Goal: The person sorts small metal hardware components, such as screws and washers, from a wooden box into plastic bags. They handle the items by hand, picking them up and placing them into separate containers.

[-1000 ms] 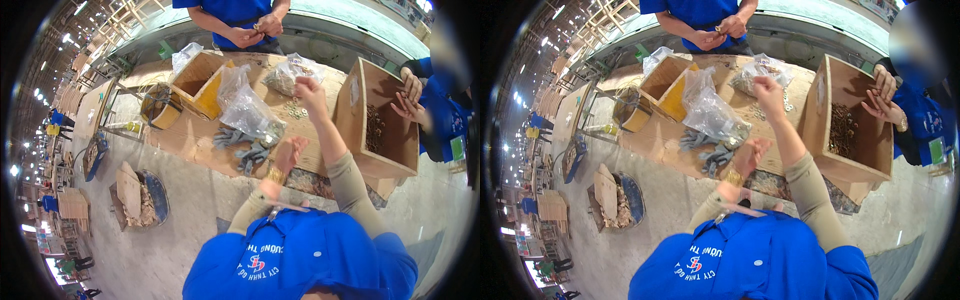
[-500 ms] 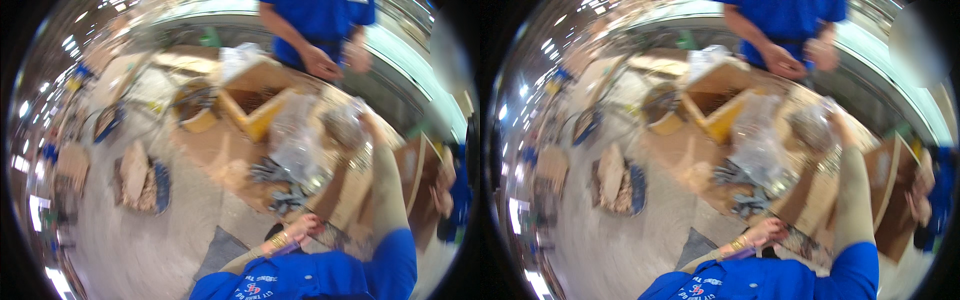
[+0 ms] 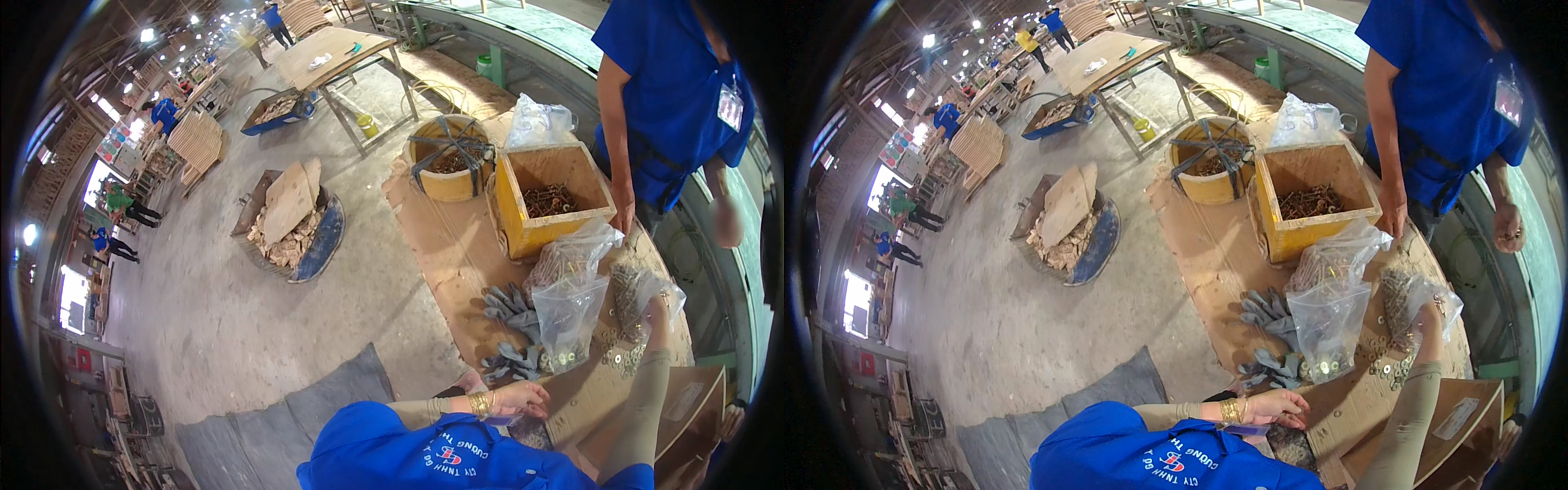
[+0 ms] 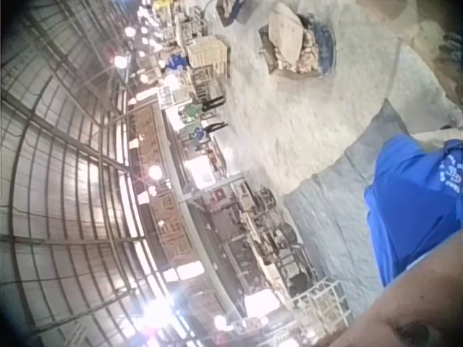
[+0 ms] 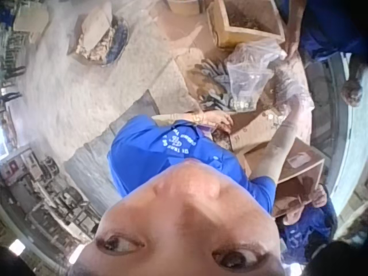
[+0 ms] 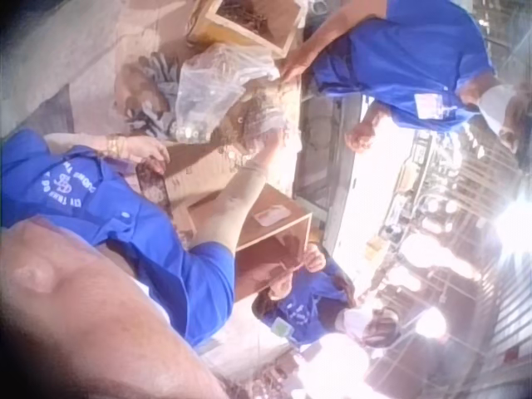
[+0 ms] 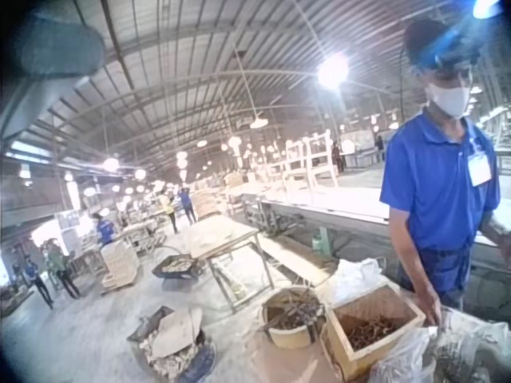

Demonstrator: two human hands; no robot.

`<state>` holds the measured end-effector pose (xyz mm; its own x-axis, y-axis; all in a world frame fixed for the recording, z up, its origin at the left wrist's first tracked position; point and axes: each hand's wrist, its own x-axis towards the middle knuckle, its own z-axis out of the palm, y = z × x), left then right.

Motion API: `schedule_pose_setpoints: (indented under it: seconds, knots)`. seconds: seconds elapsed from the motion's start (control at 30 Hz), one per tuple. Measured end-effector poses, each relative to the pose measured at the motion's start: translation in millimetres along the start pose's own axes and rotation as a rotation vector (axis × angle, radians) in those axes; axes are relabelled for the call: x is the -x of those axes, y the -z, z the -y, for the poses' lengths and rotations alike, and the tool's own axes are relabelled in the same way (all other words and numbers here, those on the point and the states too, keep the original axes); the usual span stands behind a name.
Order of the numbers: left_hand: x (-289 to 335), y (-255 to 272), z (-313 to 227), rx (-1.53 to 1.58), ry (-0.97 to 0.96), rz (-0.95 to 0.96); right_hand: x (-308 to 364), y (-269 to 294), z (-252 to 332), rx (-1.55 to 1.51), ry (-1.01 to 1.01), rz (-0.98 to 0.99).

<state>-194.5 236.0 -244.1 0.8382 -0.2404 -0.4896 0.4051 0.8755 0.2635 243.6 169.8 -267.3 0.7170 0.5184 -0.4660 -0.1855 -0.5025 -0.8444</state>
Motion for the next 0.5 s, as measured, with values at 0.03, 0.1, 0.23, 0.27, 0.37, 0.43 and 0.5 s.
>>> schedule_pose_setpoints:
  seconds: [0.03, 0.1, 0.23, 0.27, 0.37, 0.43, 0.5]
  knots:
    - [-1.2, 1.7, 2.1, 0.005, -0.011, -0.009, 0.0, -2.0, -0.8, -0.008, 0.003, -0.014]
    - [-4.2, 5.0, 6.3, 0.016, -0.035, -0.025, 1.6, -5.4, -3.7, -0.025, 0.007, -0.032]
    - [0.6, -1.8, 1.6, 0.019, -0.018, -0.002, 1.0, -7.4, -6.2, -0.055, 0.029, -0.07]
    - [-0.2, -2.6, 1.7, 0.021, -0.018, 0.004, 0.7, -7.9, -7.3, -0.058, 0.031, -0.077]
    - [-2.3, -3.1, 2.6, 0.019, -0.031, 0.011, -1.4, -9.1, -6.7, -0.063, 0.054, -0.098]
    - [-1.8, -3.1, 1.9, 0.001, -0.046, 0.021, -1.3, -9.4, -7.5, -0.061, 0.08, -0.114]
    - [0.6, -2.9, -1.6, -0.028, -0.063, 0.04, -0.1, -3.9, -5.6, -0.022, 0.138, -0.15]
